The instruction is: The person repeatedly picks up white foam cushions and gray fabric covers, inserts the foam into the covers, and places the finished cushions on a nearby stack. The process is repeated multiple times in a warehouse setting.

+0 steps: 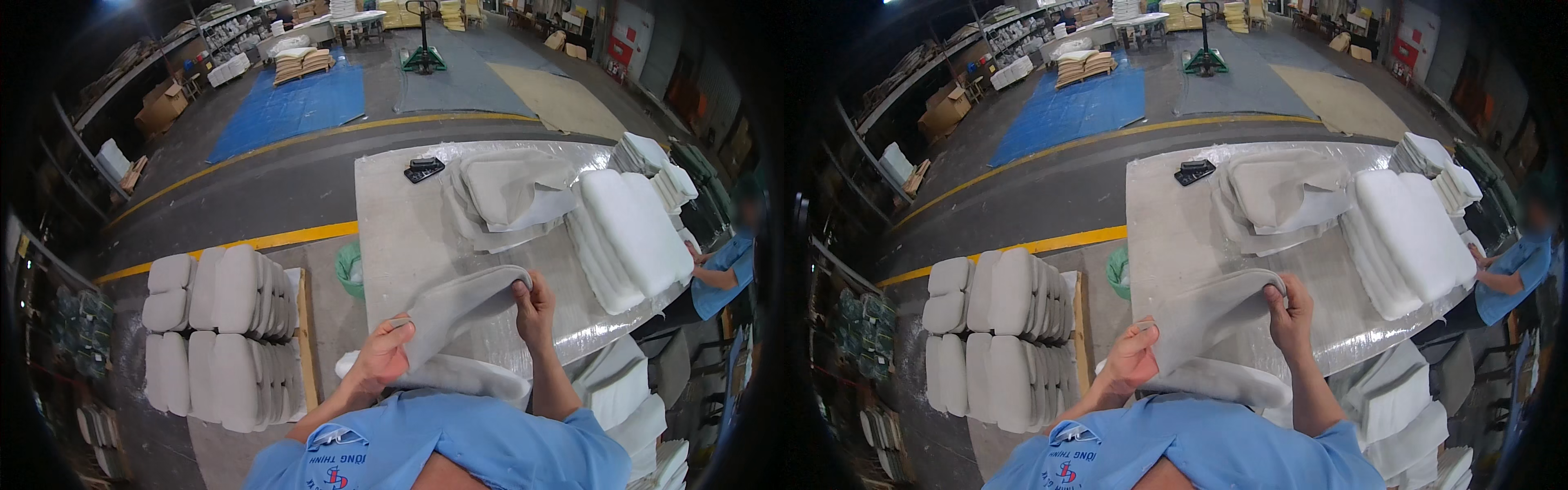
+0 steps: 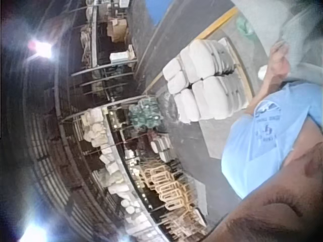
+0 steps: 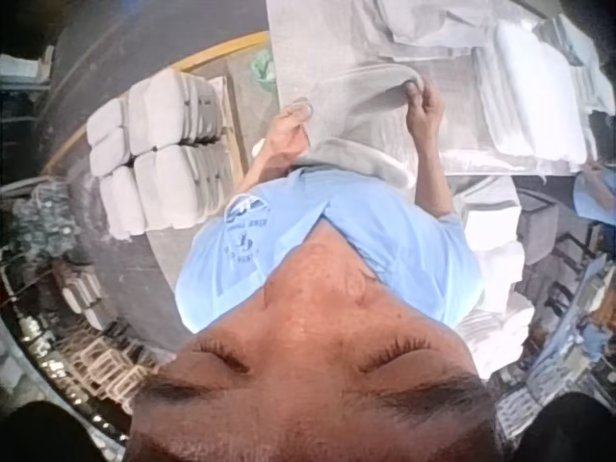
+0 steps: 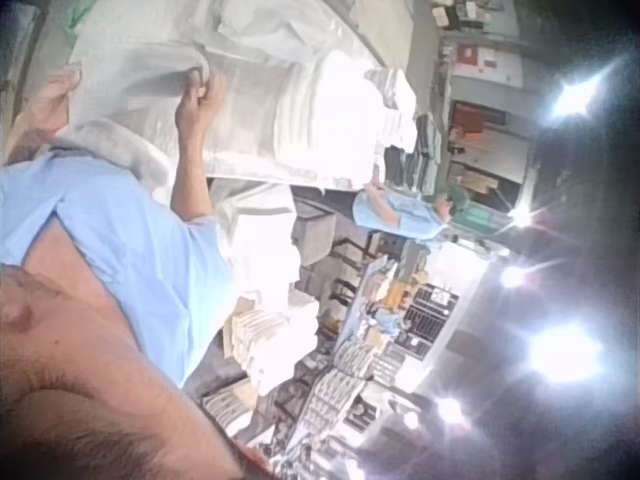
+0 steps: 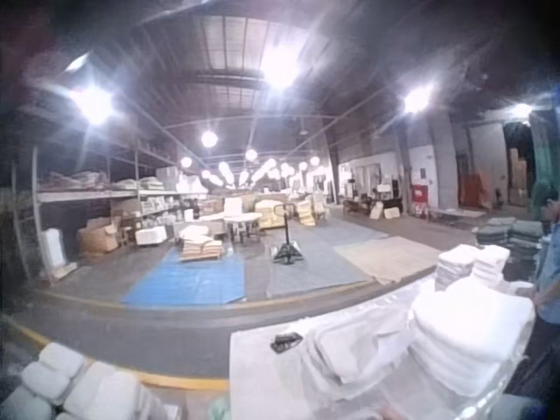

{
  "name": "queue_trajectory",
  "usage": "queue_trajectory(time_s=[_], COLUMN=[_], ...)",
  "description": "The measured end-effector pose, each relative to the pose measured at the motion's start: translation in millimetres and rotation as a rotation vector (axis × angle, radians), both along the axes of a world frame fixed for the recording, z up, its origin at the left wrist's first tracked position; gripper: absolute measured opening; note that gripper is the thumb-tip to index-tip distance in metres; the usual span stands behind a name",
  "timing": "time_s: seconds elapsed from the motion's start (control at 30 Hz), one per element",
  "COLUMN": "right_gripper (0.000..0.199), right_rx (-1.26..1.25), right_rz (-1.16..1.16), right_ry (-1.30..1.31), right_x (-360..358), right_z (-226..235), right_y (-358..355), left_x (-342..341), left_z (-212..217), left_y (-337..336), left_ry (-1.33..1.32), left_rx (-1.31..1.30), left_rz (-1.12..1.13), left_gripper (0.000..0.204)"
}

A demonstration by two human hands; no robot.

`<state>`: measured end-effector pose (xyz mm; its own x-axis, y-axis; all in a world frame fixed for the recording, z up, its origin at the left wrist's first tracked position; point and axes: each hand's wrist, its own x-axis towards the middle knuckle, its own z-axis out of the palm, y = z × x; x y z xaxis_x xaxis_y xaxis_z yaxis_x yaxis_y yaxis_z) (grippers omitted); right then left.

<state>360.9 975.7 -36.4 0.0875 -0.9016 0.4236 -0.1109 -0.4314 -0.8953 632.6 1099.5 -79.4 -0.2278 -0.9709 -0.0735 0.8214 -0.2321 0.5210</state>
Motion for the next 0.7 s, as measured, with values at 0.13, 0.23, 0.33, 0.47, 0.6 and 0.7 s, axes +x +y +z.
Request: queue_trajectory(time_s=[0.13, 0.23, 0.33, 0.47, 0.6, 0.7], right_gripper=[0.031, 0.030, 0.029, 0.030, 0.030, 0.030], right_rx=[0.081, 0.111, 0.088, 0.069, 0.071, 0.058], right_rz=[0.019, 0.069, 0.090, 0.100, 0.020, -0.012], right_ry=[-0.085, -0.166, -0.243, -0.245, -0.153, -0.149], right_x=[-4, -19, -35, -51, -65, -58], right_z=[-16, -40, -53, -41, -19, -22], right_y=[8, 7, 13, 25, 32, 44], left_x=[-24, -34, -41, -38, -37, -39], left_z=[25, 42, 44, 40, 49, 43], left_y=[1, -1, 8, 19, 20, 30], left_ry=[0.196, 0.210, 0.114, 0.120, 0.298, 0.269], left_rx=[0.016, 0.015, 0.079, 0.033, 0.105, 0.094], left_rz=[-0.212, -0.261, -0.254, -0.294, -0.319, -0.367], left_gripper=[0.051, 0.063, 0.070, 0.072, 0.072, 0.069])
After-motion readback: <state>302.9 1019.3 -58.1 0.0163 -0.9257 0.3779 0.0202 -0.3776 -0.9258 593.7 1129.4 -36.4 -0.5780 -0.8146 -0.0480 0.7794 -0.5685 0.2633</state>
